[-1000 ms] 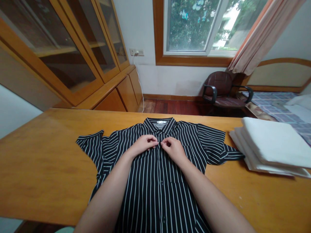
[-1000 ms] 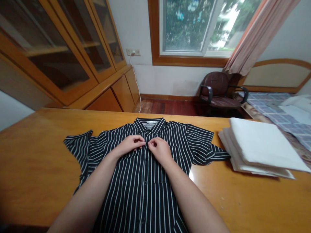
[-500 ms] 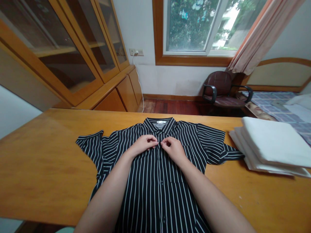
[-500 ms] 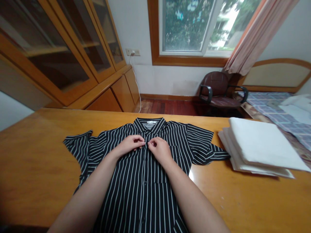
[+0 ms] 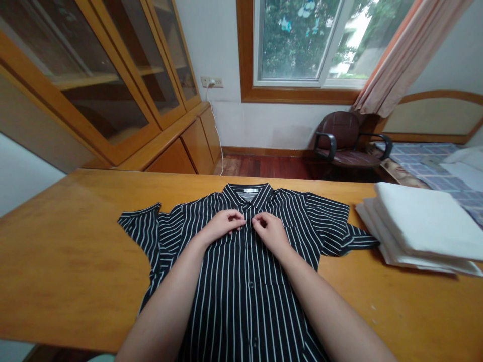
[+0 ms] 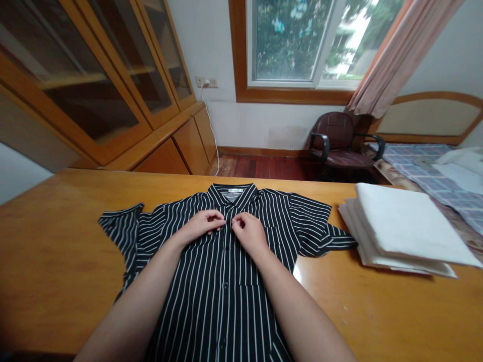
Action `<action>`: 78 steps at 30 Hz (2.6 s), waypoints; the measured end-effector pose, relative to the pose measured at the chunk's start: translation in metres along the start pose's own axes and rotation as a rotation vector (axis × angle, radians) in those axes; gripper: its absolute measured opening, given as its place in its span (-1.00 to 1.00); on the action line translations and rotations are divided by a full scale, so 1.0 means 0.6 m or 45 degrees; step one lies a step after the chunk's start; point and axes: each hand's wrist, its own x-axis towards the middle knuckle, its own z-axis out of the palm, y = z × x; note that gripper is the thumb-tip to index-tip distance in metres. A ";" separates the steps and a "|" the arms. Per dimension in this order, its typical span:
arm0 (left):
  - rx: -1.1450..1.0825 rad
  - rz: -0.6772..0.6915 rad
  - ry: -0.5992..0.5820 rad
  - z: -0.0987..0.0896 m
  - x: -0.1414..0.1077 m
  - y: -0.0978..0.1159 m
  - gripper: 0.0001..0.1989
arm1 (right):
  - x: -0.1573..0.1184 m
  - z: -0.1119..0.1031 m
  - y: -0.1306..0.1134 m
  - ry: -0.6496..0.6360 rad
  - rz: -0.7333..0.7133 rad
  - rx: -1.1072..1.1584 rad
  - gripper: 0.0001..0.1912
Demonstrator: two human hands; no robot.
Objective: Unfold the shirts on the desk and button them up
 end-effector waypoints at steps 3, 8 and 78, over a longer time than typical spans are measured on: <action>0.006 0.004 -0.001 0.000 0.000 0.000 -0.71 | 0.001 0.001 0.001 -0.008 0.002 -0.010 -0.87; 0.007 0.009 -0.009 0.000 0.001 0.000 -0.72 | 0.001 0.002 0.004 -0.053 -0.021 -0.033 -0.87; -0.011 0.028 -0.001 0.001 0.003 -0.002 -0.71 | 0.003 0.009 0.025 -0.097 -0.146 -0.030 -0.81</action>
